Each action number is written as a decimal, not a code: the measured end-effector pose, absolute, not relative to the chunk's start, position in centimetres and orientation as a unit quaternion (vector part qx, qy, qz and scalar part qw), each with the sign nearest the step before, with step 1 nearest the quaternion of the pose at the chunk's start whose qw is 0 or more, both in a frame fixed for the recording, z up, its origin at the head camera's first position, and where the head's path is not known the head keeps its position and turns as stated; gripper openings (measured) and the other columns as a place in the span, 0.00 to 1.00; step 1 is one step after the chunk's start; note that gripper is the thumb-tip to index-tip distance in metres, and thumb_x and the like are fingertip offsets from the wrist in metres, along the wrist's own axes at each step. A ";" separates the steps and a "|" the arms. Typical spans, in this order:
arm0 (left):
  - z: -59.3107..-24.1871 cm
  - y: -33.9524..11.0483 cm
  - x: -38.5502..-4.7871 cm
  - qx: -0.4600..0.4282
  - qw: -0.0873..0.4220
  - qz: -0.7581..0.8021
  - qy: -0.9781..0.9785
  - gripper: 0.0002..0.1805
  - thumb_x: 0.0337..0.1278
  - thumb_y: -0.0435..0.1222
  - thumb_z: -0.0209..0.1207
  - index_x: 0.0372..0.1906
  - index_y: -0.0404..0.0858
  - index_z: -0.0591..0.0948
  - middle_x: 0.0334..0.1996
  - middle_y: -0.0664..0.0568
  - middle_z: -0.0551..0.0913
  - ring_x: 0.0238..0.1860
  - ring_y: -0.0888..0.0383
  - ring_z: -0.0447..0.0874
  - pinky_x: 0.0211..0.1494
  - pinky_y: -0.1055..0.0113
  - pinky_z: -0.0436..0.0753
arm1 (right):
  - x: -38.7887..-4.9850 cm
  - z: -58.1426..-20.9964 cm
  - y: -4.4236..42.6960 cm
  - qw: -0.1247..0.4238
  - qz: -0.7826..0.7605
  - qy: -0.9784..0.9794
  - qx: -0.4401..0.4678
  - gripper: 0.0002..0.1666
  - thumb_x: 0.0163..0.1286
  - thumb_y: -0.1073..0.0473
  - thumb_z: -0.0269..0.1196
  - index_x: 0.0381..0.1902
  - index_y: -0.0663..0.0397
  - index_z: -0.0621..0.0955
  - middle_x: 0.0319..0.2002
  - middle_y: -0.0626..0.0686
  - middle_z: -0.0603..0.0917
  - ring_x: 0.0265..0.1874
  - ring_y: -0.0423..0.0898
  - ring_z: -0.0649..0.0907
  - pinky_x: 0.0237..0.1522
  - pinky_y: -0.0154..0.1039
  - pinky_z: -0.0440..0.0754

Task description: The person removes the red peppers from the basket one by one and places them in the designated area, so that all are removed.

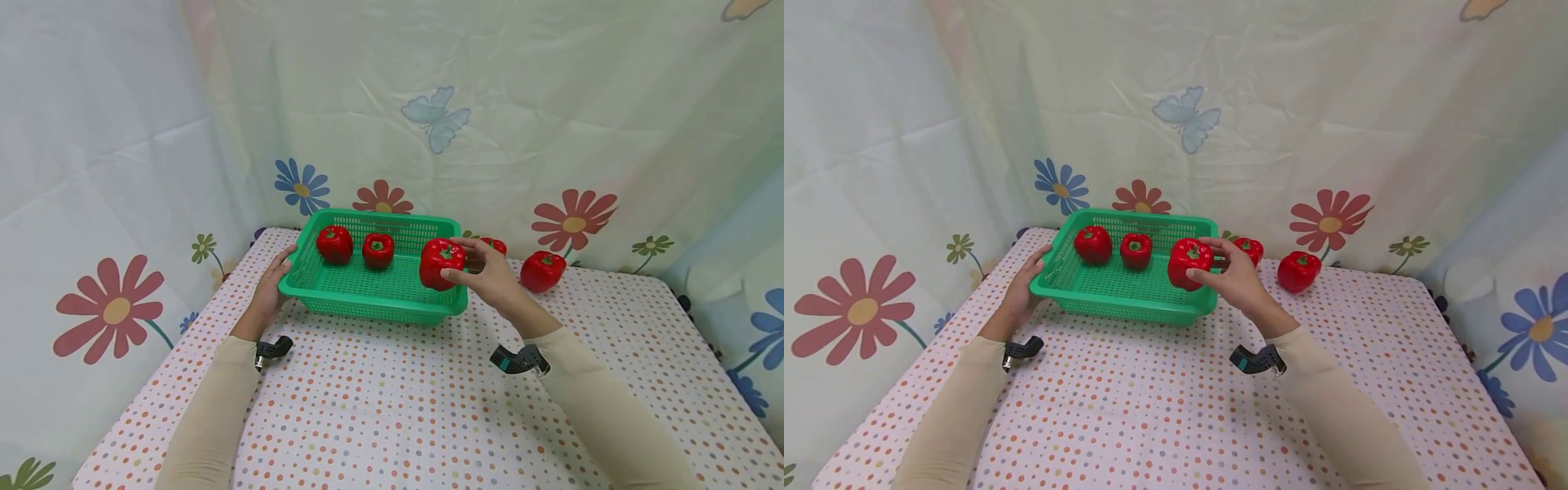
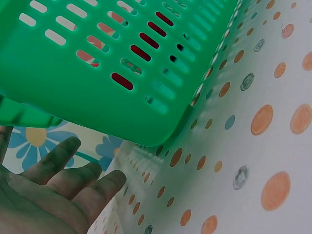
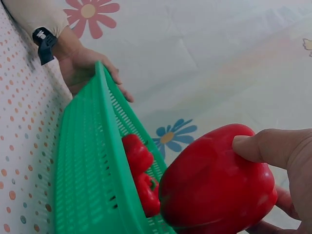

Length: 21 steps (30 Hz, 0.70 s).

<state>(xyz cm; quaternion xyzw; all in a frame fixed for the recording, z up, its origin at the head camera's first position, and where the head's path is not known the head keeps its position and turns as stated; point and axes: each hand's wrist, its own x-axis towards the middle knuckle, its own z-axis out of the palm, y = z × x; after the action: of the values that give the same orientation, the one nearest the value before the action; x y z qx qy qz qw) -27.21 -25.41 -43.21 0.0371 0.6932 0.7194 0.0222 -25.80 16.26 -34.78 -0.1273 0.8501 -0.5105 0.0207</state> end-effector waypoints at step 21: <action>-45.0 -26.0 -28.6 0.033 0.024 0.726 0.686 0.26 0.79 0.47 0.35 0.77 0.58 0.55 0.77 0.48 0.53 0.71 0.46 0.60 0.64 0.55 0.67 | -23.9 -34.1 21.5 -0.014 -0.490 0.867 -0.088 0.44 0.67 0.51 0.67 0.75 0.53 0.60 0.69 0.65 0.67 0.61 0.65 0.71 0.40 0.31 0.81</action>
<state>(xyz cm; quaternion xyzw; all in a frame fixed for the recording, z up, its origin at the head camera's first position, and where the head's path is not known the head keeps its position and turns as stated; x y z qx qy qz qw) -28.60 -26.01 -45.03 0.0332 0.6862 0.7263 0.0239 -23.86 21.53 -34.11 -0.0883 0.8672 -0.4899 -0.0142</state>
